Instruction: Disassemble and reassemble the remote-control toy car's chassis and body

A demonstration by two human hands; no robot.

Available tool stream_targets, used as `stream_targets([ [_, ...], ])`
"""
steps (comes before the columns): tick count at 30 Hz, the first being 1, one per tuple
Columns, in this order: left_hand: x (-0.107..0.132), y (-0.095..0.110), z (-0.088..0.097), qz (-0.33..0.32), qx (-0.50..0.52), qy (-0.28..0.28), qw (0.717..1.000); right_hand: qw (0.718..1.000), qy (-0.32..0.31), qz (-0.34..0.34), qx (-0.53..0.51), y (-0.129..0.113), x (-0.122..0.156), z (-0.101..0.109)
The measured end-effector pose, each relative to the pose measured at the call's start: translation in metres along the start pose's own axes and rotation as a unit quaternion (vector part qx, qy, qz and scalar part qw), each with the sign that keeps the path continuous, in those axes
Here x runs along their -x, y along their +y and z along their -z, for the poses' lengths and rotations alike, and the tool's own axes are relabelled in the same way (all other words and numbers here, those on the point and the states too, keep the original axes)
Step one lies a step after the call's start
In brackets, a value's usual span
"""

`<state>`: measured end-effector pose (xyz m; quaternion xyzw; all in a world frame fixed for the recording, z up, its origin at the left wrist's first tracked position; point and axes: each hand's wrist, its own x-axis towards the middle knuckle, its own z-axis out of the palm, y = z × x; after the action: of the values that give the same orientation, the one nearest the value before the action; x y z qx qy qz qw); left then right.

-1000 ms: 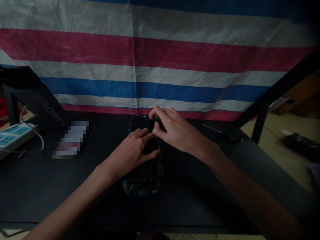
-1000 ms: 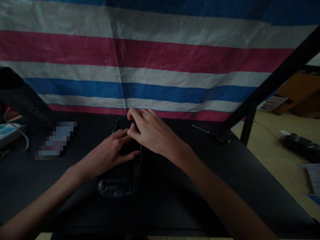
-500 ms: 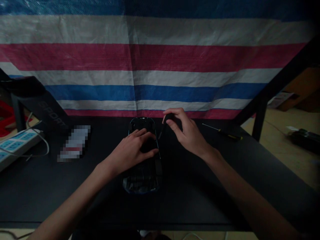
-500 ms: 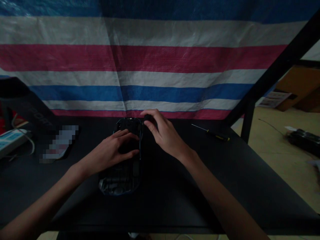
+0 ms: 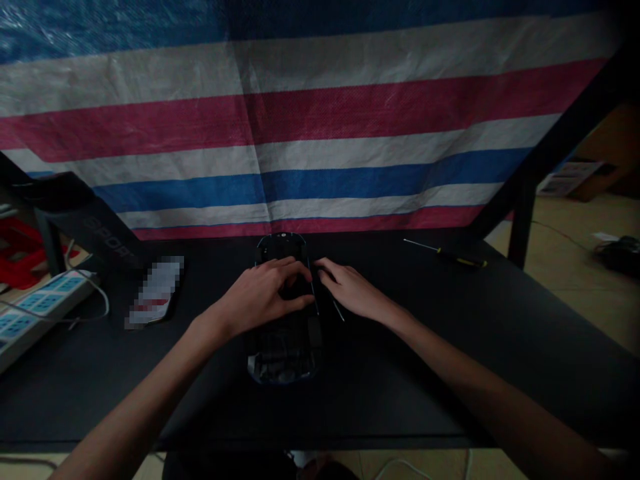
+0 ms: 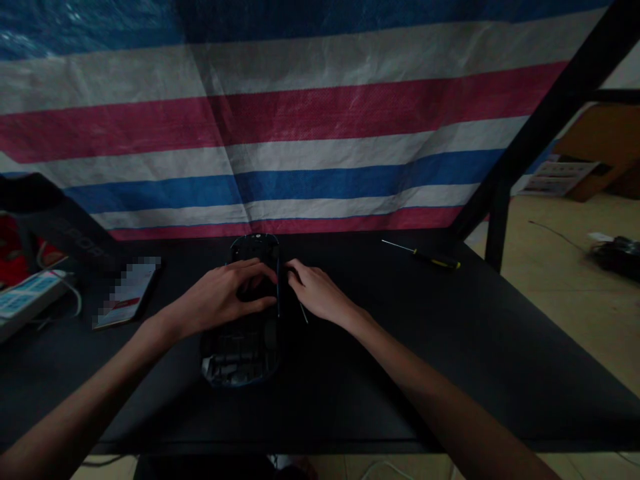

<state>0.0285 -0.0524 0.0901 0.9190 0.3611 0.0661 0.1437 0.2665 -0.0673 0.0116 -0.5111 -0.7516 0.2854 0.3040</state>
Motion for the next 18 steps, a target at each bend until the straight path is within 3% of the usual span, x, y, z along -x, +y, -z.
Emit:
stream_targets([
  [14, -0.024, 0.005, 0.006, 0.036, 0.008, -0.045, 0.998, 1.000, -0.019, -0.010, -0.017, -0.003, 0.000, -0.003],
  [18, -0.034, -0.001, 0.011, 0.016, 0.001, -0.070, 0.997, 1.000, -0.012, -0.007, -0.014, 0.001, -0.001, -0.007],
])
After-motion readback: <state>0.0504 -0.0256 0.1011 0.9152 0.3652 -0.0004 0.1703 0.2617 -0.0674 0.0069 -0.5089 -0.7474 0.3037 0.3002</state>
